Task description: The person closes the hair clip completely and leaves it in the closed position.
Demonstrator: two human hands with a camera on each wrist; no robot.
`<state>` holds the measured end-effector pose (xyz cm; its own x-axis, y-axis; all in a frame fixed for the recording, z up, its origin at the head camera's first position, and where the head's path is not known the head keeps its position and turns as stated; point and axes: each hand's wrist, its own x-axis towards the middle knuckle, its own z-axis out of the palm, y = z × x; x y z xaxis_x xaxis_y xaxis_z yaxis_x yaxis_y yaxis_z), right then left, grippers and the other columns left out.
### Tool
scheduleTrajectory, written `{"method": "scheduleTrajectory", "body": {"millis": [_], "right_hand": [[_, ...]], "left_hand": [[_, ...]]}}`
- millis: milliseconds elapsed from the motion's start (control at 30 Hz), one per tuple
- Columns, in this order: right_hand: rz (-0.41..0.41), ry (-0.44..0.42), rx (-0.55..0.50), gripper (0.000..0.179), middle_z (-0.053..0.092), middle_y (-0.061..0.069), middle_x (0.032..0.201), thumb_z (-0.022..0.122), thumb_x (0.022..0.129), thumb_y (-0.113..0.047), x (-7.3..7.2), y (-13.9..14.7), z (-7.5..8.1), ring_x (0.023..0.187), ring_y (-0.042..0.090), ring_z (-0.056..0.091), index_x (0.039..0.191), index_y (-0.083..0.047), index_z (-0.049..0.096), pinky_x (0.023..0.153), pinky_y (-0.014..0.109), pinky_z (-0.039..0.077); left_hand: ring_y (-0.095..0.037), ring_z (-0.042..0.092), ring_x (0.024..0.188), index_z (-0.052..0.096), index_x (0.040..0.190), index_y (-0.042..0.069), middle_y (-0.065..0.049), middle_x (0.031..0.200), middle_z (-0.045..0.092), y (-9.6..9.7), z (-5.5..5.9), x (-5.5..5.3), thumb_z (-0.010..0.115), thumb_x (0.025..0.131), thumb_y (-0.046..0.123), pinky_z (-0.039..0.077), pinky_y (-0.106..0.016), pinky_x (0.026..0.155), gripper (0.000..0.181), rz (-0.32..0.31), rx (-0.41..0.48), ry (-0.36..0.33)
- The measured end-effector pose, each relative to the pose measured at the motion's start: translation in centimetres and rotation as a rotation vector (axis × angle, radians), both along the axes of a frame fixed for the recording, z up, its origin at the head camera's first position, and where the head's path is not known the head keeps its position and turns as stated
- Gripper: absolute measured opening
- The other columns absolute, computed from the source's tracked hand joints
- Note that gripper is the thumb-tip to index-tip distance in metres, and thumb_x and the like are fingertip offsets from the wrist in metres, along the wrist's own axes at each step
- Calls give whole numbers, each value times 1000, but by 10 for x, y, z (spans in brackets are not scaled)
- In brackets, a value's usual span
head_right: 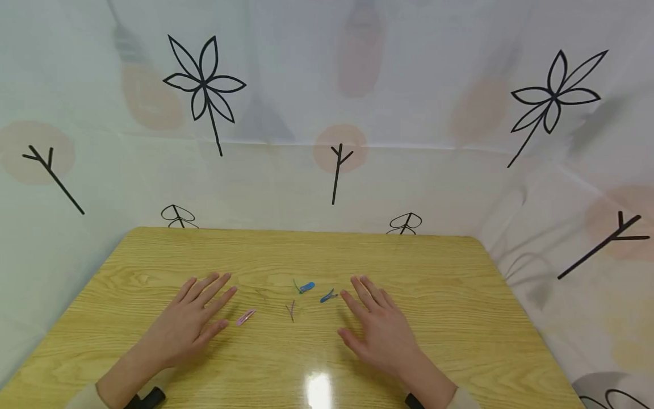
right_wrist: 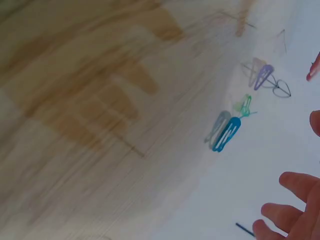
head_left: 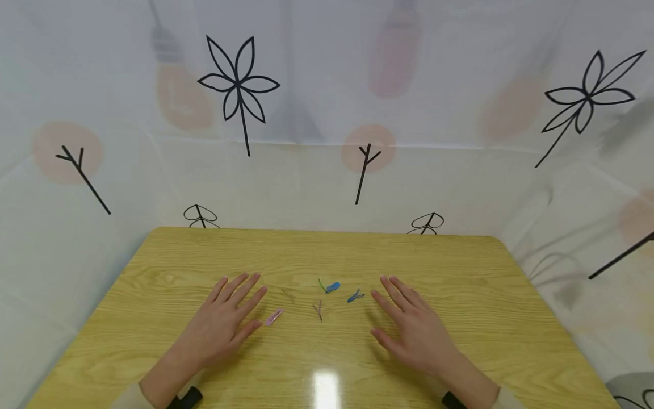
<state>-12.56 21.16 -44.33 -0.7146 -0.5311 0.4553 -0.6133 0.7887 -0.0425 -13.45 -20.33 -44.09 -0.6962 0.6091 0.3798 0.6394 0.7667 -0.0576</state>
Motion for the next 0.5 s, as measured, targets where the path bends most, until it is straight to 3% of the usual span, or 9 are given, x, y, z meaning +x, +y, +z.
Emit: {"method": "scheduleTrajectory", "body": {"millis": [233, 500], "right_hand": [[-24, -63, -52, 63, 48, 14, 148, 73, 88, -43, 1, -12, -1, 134, 34, 47, 142, -12, 57, 96, 52, 48], [-36, -117, -183, 54, 61, 10, 135, 78, 86, -27, 0, -31, -4, 118, 30, 61, 135, -9, 63, 88, 47, 53]], "left_hand": [[-33, 36, 141, 51, 146, 11, -9, 156, 38, -1, -1, 0, 52, 103, 40, 23, -57, 112, 53, 17, 62, -78], [-30, 50, 130, 56, 142, 10, -10, 145, 52, -1, -7, 0, 59, 101, 32, 35, -56, 106, 47, 31, 201, -138]]}}
